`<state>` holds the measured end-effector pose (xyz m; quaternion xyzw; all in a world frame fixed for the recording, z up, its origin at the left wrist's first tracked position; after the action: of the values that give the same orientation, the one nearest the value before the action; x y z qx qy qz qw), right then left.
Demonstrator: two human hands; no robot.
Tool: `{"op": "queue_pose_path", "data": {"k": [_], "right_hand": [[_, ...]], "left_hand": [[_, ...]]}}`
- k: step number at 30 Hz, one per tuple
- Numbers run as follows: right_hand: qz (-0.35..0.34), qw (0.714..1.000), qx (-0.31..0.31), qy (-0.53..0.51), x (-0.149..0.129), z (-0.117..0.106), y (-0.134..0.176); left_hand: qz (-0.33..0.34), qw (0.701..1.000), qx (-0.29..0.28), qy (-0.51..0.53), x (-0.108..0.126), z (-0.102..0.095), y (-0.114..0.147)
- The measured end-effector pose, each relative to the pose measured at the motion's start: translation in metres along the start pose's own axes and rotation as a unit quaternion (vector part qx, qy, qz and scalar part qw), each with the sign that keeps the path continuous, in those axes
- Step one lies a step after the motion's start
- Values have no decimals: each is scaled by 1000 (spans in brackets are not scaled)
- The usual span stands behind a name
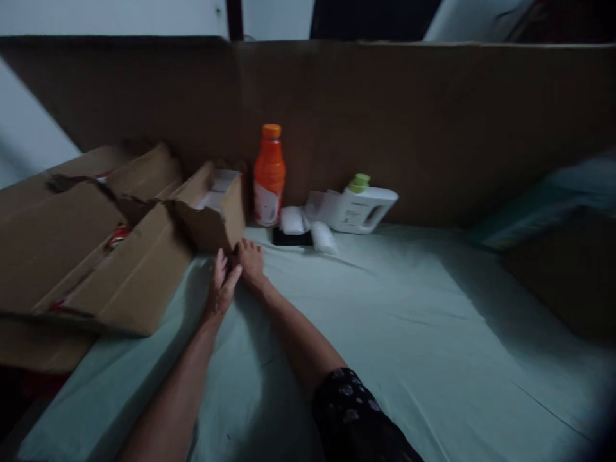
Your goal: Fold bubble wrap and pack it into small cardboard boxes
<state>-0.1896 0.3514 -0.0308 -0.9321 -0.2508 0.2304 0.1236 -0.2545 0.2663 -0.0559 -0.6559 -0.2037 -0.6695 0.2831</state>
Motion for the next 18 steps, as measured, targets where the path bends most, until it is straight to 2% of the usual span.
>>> {"op": "queue_pose_path", "data": {"k": [2,3,5,7,9,12,14,15,16,17,18], "right_hand": [[-29,1000,-5,10,-1,-4,12],[-44,999,-7,14,0,-8,21],[-83,996,-5,22,1,-16,46],[-144,989,10,30,3,-29,81],[-209,977,30,37,9,-46,125],[-294,955,13,21,38,-82,191],[-316,948,-19,-22,77,-121,220],[-273,961,-11,-39,105,-148,226],[-199,979,27,-46,140,-182,226],[-109,989,96,-40,178,-221,225],[-19,984,177,-27,217,-265,224]], "left_hand": [[13,999,-9,-40,-1,-2,4],[26,997,3,-69,-1,-4,4],[41,991,1,-130,-2,-7,4],[70,975,-20,-211,-1,-7,4],[134,949,-35,-282,4,-6,6],[207,915,-55,-342,5,-4,10],[235,900,-72,-360,2,0,11],[248,892,-80,-369,1,2,10],[259,885,-87,-378,0,4,11],[270,877,-94,-388,-1,7,11],[279,869,-99,-396,0,9,12]]}}
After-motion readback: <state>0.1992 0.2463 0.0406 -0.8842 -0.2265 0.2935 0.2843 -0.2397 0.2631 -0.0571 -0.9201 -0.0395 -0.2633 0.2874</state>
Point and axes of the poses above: each hand's wrist, its own y-axis away from the middle knuckle, its own z-axis out of the palm, x = y × z, the point moved 5 cm from there along -y, towards the middle knuckle, and after that the axes turned 11 degrees about x, right-handed, at the moved point
